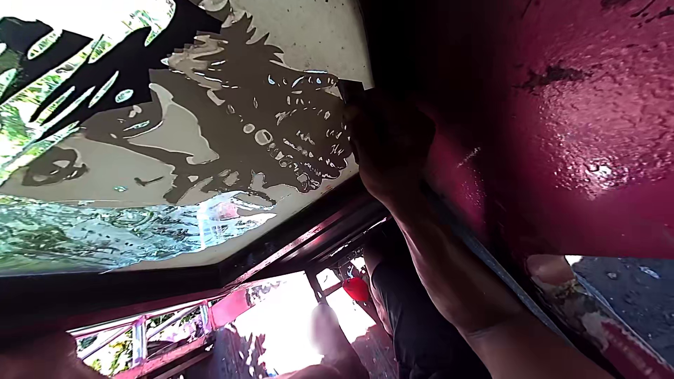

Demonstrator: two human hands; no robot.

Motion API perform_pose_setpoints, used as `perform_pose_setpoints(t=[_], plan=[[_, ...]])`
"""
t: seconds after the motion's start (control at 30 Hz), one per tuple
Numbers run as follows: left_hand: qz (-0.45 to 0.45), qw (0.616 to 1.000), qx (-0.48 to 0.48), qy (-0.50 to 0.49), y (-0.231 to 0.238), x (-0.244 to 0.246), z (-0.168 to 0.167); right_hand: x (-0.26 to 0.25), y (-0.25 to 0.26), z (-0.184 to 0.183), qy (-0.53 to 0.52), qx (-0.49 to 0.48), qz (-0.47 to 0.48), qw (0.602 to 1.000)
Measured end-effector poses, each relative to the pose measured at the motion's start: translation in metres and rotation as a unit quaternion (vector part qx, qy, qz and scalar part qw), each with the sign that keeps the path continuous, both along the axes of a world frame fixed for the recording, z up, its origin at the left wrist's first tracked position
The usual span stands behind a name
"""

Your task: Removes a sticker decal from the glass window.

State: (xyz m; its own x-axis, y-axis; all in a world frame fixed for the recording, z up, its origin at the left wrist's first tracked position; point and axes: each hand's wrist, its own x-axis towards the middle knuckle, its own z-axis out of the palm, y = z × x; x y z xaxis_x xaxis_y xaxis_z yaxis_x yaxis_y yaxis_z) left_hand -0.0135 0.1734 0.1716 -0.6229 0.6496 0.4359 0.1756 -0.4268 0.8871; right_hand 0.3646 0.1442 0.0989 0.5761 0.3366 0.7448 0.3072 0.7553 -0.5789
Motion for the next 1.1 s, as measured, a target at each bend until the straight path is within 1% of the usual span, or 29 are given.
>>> perform_pose_setpoints(t=[0.1,0.23,0.33,0.4,0.5,0.57,0.63,0.7,0.77,0.87,0.93,1.03,1.07,1.1], plan=[[0.025,1.0,-0.003,-0.006,0.004,0.001,-0.001,0.003,0.0,0.001,-0.007,-0.003,0.007,1.0],[0.003,1.0,-0.008,0.003,0.001,-0.003,-0.002,0.008,-0.002,0.004,-0.02,-0.009,0.03,0.999],[0.036,0.999,-0.007,-0.01,0.008,0.0,-0.004,0.009,-0.001,0.005,-0.03,0.0,0.026,0.999],[0.028,0.999,-0.017,-0.018,0.009,-0.001,-0.003,0.009,0.002,0.003,-0.055,0.018,-0.003,0.998],[0.014,0.999,-0.028,0.001,0.009,0.0,-0.003,0.004,-0.001,-0.003,-0.111,0.008,-0.105,0.988],[0.008,1.0,0.0,0.017,0.011,0.002,-0.005,0.002,-0.004,-0.005,-0.132,0.001,-0.131,0.983],[-0.006,0.999,0.033,0.001,0.009,0.009,-0.004,0.002,-0.008,-0.008,-0.128,-0.002,-0.1,0.987],[-0.052,0.998,0.026,-0.018,-0.004,0.023,0.003,-0.003,-0.012,-0.01,-0.083,-0.005,-0.052,0.995],[-0.067,0.997,0.02,-0.017,-0.012,0.034,0.008,-0.006,-0.012,-0.01,-0.036,-0.02,-0.024,0.999],[-0.075,0.997,0.023,-0.006,-0.015,0.04,0.011,-0.007,-0.008,-0.008,0.003,-0.035,-0.006,0.999],[-0.082,0.997,0.014,-0.001,-0.018,0.044,0.013,-0.005,-0.005,-0.006,0.008,-0.036,-0.001,0.999],[-0.043,0.999,-0.001,-0.001,-0.016,0.042,0.011,-0.002,-0.003,-0.003,-0.021,-0.029,-0.02,0.999],[-0.025,1.0,-0.001,0.007,-0.011,0.036,0.008,-0.001,-0.003,-0.003,-0.026,-0.027,-0.026,0.999],[-0.014,1.0,0.019,0.003,-0.002,0.022,0.001,0.0,-0.002,-0.003,-0.028,-0.024,-0.027,0.999]])
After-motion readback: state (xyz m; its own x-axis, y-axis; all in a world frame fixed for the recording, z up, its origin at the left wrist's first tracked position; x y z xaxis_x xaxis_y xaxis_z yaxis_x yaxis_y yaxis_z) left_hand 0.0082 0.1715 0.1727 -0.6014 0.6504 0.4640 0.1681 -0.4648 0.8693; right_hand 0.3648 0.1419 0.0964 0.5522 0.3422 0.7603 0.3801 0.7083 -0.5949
